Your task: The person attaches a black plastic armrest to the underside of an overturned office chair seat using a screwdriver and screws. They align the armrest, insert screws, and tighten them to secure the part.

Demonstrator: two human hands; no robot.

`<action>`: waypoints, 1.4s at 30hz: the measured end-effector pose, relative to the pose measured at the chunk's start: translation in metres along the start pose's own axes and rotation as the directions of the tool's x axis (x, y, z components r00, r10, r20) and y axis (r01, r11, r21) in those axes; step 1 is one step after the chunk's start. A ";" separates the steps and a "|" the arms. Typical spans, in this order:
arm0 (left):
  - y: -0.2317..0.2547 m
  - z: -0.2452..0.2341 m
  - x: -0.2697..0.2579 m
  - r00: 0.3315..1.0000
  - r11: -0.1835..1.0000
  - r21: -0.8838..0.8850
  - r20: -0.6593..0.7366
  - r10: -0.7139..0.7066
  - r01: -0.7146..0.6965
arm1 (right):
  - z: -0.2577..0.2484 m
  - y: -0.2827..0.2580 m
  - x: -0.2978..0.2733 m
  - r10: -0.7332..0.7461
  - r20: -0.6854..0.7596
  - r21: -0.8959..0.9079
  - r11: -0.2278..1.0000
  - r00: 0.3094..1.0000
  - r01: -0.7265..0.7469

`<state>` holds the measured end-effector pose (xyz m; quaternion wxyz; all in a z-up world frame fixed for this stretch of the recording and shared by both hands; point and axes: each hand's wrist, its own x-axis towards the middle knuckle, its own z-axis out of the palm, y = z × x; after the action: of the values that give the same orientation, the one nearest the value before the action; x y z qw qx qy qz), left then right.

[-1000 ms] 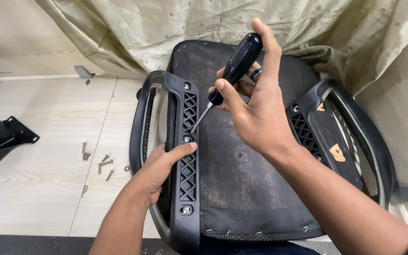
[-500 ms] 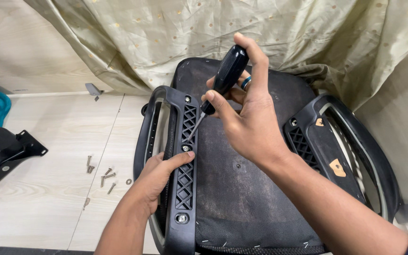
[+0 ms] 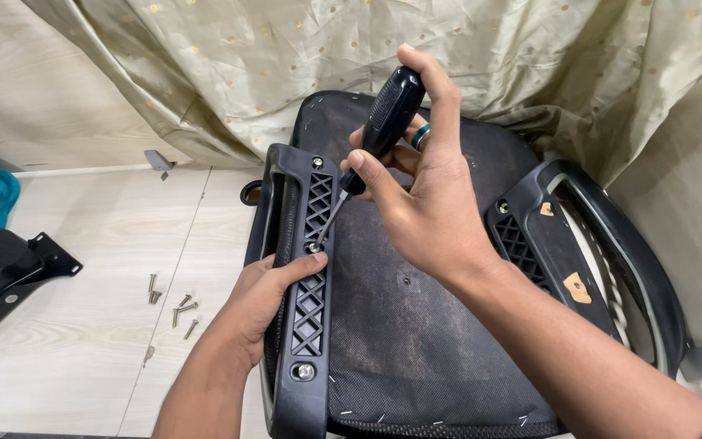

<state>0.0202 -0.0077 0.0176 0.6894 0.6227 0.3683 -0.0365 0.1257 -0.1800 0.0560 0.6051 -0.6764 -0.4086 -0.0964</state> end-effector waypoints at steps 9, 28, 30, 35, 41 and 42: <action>-0.001 -0.001 0.000 1.000 0.998 -0.063 0.016 -0.010 0.011 | -0.006 -0.011 0.007 -0.209 -0.006 -0.004 0.978 0.978 0.209; -0.004 0.001 0.001 0.997 0.999 0.011 -0.055 -0.046 0.046 | -0.028 -0.028 0.016 0.043 0.062 -0.311 0.950 0.997 -0.022; -0.004 0.001 0.000 0.998 0.999 0.008 -0.050 -0.048 0.048 | -0.033 -0.031 0.014 -0.083 0.109 -0.130 0.987 0.991 0.097; -0.005 0.001 0.000 0.998 0.999 0.007 -0.051 -0.039 0.039 | -0.033 -0.030 0.012 0.245 0.119 -0.071 0.969 0.962 -0.238; -0.007 0.001 0.001 0.998 0.999 -0.013 -0.046 -0.030 0.030 | -0.038 -0.024 0.013 -0.170 0.175 0.016 0.985 0.970 0.170; -0.007 0.001 0.002 0.999 1.000 -0.016 -0.035 -0.019 0.018 | -0.038 -0.024 0.013 -0.144 0.170 0.014 0.989 0.975 0.144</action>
<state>0.0185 -0.0094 0.0113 0.6874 0.6143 0.3864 -0.0288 0.1323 -0.2100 0.0911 0.5597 -0.6504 -0.5070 -0.0814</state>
